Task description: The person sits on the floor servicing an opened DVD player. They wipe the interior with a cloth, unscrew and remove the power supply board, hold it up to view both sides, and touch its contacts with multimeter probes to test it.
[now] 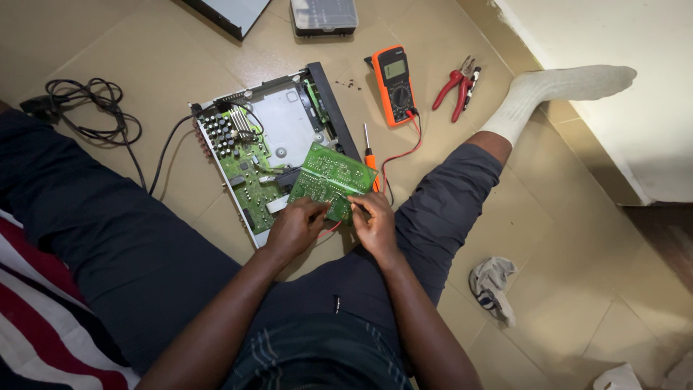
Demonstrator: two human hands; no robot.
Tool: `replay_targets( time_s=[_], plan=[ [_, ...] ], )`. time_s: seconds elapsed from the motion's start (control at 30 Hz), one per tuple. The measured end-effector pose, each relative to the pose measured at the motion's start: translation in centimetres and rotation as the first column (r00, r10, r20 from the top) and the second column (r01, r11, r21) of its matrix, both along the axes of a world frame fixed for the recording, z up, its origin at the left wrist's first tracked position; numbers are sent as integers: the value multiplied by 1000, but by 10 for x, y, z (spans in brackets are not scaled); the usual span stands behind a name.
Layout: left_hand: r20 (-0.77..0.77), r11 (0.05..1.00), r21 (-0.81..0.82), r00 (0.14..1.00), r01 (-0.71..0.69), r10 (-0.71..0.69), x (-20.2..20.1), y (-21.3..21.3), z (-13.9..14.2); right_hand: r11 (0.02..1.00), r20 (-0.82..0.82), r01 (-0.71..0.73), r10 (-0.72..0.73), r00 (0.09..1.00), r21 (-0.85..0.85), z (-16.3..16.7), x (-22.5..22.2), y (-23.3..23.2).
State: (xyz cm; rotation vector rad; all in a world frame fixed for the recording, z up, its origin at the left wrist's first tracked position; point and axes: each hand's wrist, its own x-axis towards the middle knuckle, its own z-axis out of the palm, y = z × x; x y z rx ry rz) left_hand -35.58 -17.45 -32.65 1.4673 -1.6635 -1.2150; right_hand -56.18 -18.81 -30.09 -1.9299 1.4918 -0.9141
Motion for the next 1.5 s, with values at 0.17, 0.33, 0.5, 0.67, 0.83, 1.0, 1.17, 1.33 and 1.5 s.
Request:
replay_targets(
  time_s=[0.17, 0.33, 0.5, 0.67, 0.83, 1.0, 1.17, 1.33, 1.5],
  plan=[
    [2, 1000, -24, 1000, 8, -8, 0, 0, 0, 999, -36, -33, 32, 999, -28, 3, -1, 0],
    [8, 1000, 2, 1000, 16, -16, 0, -1, 2, 998, -40, -46, 45, 998, -32, 6, 0, 0],
    [6, 999, 33, 1000, 26, -26, 1, -1, 3, 996, -123, -70, 63, 990, -51, 9, 1, -1],
    [-9, 1000, 19, 1000, 18, -18, 1, -1, 4, 994, -130, -83, 73, 989, -71, 15, 2, 0],
    [-7, 1000, 10, 1000, 16, -16, 0, -2, 4, 994, -168, -86, 73, 983, -73, 19, 5, -1],
    [4, 1000, 9, 1000, 16, -16, 2, 0, 1, 994, -192, -94, 81, 978, -59, 18, 5, 1],
    [4, 1000, 6, 1000, 4, -4, 1, 0, -1, 991, -218, -118, 102, 970, -62, 18, 7, 2],
    [-7, 999, -38, 1000, 12, -12, 1, 1, -2, 940, -77, -29, 3, 997, -339, 27, 4, 10],
    [-27, 998, 65, 1000, -8, 10, 0, 1, -5, 909, 0, -38, 41, 999, -414, 33, -6, 26]
  ],
)
